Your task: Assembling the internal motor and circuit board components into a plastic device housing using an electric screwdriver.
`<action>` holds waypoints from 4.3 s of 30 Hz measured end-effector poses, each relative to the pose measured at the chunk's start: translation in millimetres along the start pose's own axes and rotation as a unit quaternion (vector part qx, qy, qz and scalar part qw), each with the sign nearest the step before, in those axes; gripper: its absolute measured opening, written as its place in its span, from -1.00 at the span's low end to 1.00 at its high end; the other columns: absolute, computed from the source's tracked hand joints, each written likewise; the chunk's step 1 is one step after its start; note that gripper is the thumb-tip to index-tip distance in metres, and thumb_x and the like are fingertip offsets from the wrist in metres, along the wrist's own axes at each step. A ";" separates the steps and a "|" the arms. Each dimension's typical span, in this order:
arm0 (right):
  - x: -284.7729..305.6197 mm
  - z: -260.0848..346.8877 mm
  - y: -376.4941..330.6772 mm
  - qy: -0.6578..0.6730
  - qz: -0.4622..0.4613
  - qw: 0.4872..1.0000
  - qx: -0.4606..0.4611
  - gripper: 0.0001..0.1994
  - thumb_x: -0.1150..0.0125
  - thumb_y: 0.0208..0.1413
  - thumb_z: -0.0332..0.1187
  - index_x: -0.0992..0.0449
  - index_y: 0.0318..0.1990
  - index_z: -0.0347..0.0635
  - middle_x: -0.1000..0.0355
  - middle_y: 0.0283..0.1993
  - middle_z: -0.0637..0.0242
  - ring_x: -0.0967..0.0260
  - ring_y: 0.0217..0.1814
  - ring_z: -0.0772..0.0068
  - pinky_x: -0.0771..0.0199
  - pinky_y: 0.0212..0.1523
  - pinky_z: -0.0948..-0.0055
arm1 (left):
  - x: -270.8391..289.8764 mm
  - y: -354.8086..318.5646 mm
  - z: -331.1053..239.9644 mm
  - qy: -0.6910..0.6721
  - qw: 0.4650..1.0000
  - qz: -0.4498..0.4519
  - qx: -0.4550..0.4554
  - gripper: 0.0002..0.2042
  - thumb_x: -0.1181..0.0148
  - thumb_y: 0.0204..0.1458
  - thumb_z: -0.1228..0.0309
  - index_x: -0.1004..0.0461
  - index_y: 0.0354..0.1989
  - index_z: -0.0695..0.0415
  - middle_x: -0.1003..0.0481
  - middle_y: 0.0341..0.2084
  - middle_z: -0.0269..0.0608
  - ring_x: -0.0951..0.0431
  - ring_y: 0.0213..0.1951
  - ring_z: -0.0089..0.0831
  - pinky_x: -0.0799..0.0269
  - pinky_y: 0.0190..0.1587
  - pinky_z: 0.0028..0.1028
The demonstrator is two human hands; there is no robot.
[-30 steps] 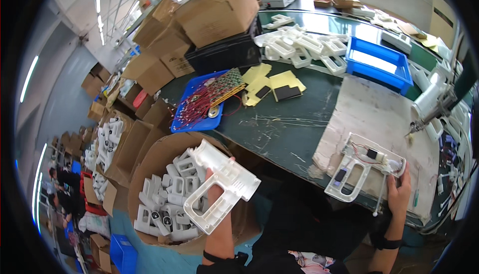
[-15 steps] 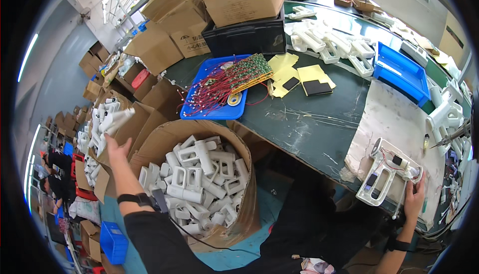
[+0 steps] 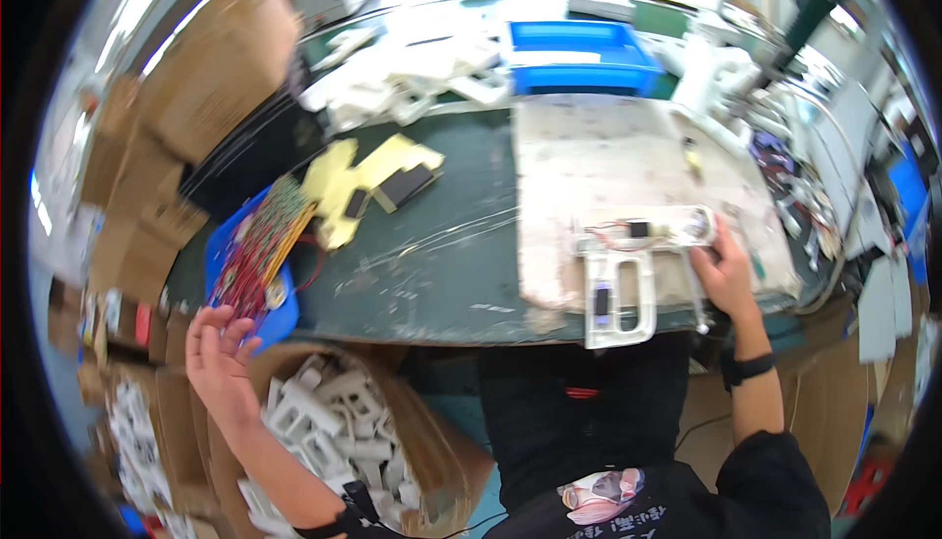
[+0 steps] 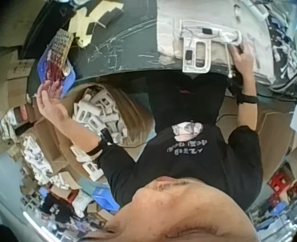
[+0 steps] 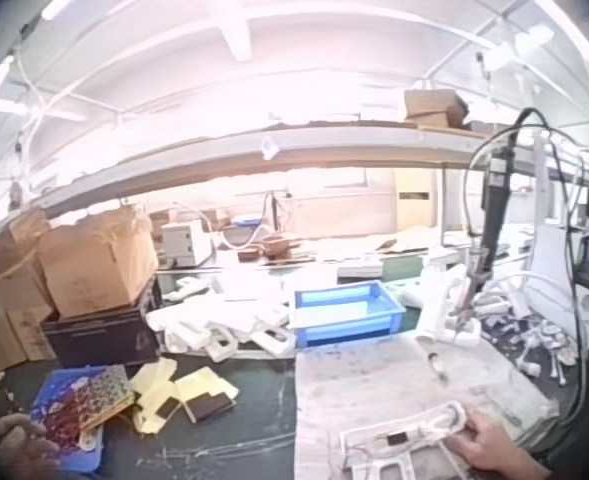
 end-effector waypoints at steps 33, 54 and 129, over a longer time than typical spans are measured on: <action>46.6 -5.9 -14.2 0.063 -0.131 0.988 0.047 -0.50 -0.27 0.08 -0.29 -0.36 0.14 -0.36 -0.51 -0.06 0.06 -0.44 -0.01 0.05 -0.42 -0.01 0.28 | -385.7 -124.1 119.1 0.114 0.853 0.509 0.035 -0.42 -0.23 -0.04 0.65 -0.32 0.24 0.15 -0.28 0.25 -0.15 -0.42 0.06 -0.39 -0.40 0.06 -0.42; -15.0 92.8 -54.8 -0.119 0.011 0.988 0.096 -0.70 -0.25 0.06 -0.12 -0.44 -0.41 -0.21 -0.41 -0.64 0.26 -0.43 -0.61 0.26 -0.42 -0.60 0.32 | -400.2 -138.4 101.0 0.031 0.865 0.500 0.034 -0.52 -0.16 0.10 0.55 -0.29 0.24 0.26 -0.33 0.18 -0.17 -0.38 0.03 -0.49 -0.32 0.08 -0.48; 20.3 -23.2 18.2 -0.274 0.035 0.958 -0.077 -0.84 -0.13 0.14 -0.28 -0.50 -0.37 -0.18 -0.46 -0.23 0.12 -0.51 -0.24 0.01 -0.52 -0.24 0.16 | -310.6 -202.8 133.7 -0.098 0.912 0.294 0.270 -0.28 -0.03 0.15 0.56 0.25 0.40 0.19 -0.50 -0.25 0.10 -0.57 -0.50 -0.30 -0.58 -0.46 -0.38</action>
Point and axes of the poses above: each hand's wrist, its own y-axis towards the middle knuckle, its own x-axis out of the back of the hand, z = x × y, the point moved 8 cm from there along y, towards the middle knuckle
